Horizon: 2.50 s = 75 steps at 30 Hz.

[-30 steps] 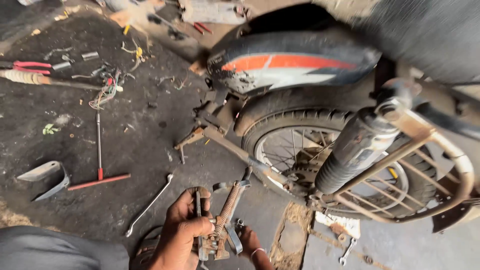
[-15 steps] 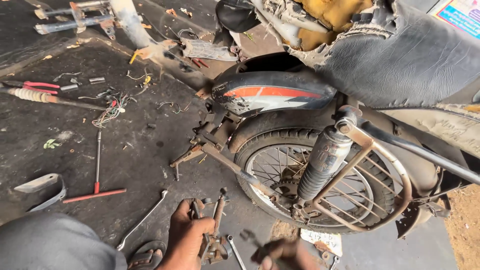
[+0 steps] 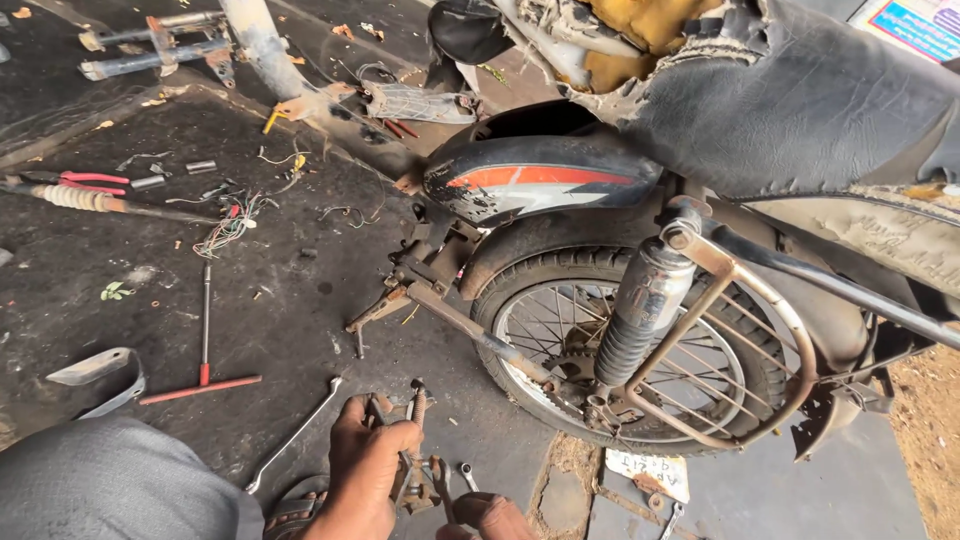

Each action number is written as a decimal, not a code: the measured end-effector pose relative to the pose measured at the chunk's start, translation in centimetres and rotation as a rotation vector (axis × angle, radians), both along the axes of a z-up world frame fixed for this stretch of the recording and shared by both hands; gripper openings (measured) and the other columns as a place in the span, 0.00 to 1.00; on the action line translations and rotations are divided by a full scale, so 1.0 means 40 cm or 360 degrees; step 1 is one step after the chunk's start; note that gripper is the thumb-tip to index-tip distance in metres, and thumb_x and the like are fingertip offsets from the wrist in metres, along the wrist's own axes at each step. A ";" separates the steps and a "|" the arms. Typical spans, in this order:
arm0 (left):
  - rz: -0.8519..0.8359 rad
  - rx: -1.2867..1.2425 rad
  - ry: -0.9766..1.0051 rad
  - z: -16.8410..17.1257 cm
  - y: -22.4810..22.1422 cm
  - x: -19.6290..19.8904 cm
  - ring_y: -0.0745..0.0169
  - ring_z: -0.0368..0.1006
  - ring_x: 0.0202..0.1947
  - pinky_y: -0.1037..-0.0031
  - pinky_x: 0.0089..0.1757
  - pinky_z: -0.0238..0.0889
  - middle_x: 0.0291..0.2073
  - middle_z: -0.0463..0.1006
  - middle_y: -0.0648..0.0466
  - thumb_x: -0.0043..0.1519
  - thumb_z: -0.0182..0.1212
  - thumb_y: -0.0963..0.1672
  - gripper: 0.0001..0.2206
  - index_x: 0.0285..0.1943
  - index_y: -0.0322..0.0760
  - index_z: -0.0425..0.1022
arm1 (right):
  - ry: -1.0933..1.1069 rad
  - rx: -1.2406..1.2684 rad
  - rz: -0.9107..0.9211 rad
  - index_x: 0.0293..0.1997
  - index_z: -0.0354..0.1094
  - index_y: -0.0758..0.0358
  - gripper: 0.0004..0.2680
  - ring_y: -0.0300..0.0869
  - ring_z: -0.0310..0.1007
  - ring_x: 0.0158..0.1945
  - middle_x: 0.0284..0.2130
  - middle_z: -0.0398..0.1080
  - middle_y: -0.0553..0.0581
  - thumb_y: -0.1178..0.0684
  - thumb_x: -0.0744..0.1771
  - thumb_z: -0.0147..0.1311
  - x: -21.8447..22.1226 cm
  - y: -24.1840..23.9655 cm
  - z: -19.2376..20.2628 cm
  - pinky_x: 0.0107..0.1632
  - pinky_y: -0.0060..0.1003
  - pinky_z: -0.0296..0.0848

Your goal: Repair the footrest of a motorcycle.

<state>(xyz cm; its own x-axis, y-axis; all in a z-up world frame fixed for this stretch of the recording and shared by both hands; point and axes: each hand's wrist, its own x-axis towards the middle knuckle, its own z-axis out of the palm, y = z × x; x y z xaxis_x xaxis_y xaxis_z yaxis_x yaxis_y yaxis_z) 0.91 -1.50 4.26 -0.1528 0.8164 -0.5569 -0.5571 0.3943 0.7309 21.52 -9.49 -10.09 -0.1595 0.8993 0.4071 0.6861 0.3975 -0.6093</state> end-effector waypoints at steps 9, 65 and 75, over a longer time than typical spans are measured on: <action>-0.0136 -0.0140 0.0052 0.020 0.000 0.002 0.60 0.65 0.26 0.63 0.27 0.59 0.26 0.68 0.48 0.46 0.61 0.36 0.18 0.44 0.36 0.65 | -0.0056 -0.0010 -0.0036 0.30 0.76 0.57 0.06 0.46 0.84 0.35 0.28 0.78 0.55 0.49 0.64 0.64 -0.027 -0.007 0.125 0.39 0.43 0.80; -0.0331 0.0478 0.0648 -0.074 0.054 -0.013 0.65 0.68 0.22 0.69 0.24 0.62 0.24 0.71 0.52 0.42 0.62 0.35 0.13 0.37 0.32 0.74 | 0.0466 0.0334 -0.0572 0.35 0.70 0.58 0.08 0.32 0.75 0.23 0.20 0.70 0.45 0.47 0.65 0.63 -0.031 -0.023 -0.014 0.29 0.26 0.73; -0.0607 -0.0051 -0.0069 -0.023 0.028 -0.001 0.51 0.66 0.16 0.58 0.18 0.62 0.22 0.69 0.47 0.41 0.55 0.34 0.18 0.42 0.29 0.71 | 0.1420 -0.1257 -0.0788 0.30 0.69 0.69 0.12 0.42 0.58 0.19 0.16 0.60 0.55 0.49 0.68 0.57 -0.061 0.044 0.028 0.24 0.37 0.56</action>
